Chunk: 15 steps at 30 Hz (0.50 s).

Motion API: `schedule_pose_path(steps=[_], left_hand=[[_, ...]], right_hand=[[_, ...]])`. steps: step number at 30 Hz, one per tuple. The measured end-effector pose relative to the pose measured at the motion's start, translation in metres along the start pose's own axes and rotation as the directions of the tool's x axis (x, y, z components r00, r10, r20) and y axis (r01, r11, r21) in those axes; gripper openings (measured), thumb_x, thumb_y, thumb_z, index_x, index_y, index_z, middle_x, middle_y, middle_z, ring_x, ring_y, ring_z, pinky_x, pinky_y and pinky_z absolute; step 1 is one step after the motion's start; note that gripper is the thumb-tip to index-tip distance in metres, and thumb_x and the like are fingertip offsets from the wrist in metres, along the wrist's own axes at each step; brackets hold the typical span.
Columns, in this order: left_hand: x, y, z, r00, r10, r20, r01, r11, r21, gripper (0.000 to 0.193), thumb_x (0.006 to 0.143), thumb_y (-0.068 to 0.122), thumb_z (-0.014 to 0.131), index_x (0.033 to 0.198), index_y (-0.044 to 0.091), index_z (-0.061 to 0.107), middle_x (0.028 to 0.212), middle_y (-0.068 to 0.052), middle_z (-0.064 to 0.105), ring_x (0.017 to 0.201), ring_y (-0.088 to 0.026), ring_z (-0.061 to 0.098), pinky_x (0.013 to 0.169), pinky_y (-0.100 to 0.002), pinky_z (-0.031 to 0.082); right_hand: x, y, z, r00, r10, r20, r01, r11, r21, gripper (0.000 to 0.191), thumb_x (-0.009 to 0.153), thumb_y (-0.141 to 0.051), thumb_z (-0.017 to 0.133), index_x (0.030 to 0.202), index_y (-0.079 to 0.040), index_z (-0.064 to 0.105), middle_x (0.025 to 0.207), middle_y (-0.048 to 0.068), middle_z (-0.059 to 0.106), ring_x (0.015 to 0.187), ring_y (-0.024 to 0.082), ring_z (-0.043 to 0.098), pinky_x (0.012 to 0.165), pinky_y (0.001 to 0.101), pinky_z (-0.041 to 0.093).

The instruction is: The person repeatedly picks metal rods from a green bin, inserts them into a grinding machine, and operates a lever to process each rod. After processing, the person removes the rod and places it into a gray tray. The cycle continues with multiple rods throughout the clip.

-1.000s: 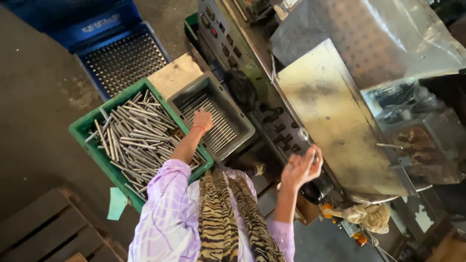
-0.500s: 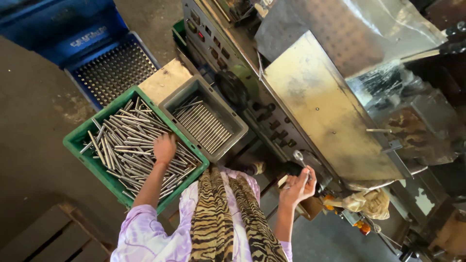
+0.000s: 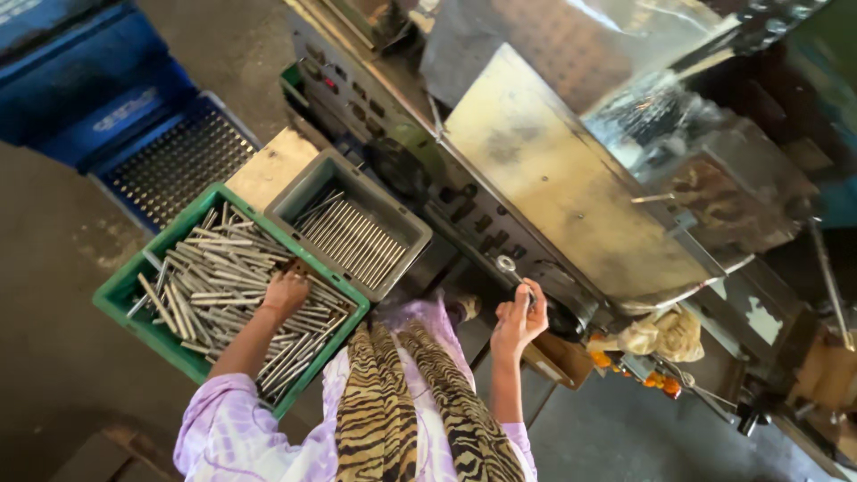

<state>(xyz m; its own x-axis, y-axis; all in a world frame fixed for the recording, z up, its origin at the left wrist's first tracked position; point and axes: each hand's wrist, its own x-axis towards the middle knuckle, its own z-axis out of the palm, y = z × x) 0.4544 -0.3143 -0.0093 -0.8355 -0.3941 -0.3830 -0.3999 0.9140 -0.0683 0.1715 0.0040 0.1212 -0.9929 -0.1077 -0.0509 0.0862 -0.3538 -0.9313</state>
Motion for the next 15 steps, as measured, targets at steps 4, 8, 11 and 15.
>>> schedule_pose_path(steps=[4,8,11,15], left_hand=[[-0.012,-0.005,0.002,0.998,0.014,-0.066,-0.014,1.0,-0.003,0.03,0.093,0.025,0.054,0.121,0.028,0.066,0.125,-0.001,0.06,0.122,-0.022,0.056,0.101,-0.051,0.045],[-0.017,-0.008,0.003,0.998,-0.046,-0.05,0.047,0.998,0.028,0.029,0.096,0.027,0.054,0.122,0.028,0.065,0.124,0.0,0.059,0.123,-0.023,0.055,0.1,-0.049,0.046],[-0.014,-0.009,0.002,0.999,-0.049,0.009,0.048,0.993,0.107,0.025,0.096,0.03,0.055,0.119,0.032,0.066,0.131,-0.002,0.054,0.13,-0.024,0.05,0.101,-0.048,0.045],[-0.014,-0.015,0.001,0.978,-0.046,0.204,0.048,0.999,-0.004,0.032,0.092,0.03,0.059,0.122,0.039,0.065,0.134,-0.002,0.049,0.135,-0.023,0.043,0.104,-0.054,0.044]], right_hand=[[-0.004,-0.003,-0.003,0.999,0.026,-0.021,-0.027,0.999,-0.045,0.022,0.099,-0.016,0.071,0.114,-0.001,0.067,0.057,-0.005,0.045,0.044,0.004,0.039,0.044,0.0244,0.034],[-0.008,-0.005,-0.004,1.0,0.024,0.011,-0.023,0.999,-0.038,0.024,0.098,-0.018,0.071,0.115,-0.001,0.067,0.062,-0.006,0.046,0.046,0.003,0.037,0.045,0.024,0.033],[-0.013,-0.004,-0.004,0.999,0.012,0.033,-0.011,0.999,-0.044,0.024,0.098,-0.018,0.07,0.115,-0.001,0.066,0.067,-0.006,0.048,0.047,0.003,0.037,0.045,0.0243,0.032],[-0.018,0.0,-0.006,0.998,0.006,0.068,-0.005,1.0,-0.012,0.025,0.098,-0.018,0.071,0.115,0.0,0.067,0.066,-0.005,0.046,0.047,0.003,0.035,0.045,0.0248,0.031]])
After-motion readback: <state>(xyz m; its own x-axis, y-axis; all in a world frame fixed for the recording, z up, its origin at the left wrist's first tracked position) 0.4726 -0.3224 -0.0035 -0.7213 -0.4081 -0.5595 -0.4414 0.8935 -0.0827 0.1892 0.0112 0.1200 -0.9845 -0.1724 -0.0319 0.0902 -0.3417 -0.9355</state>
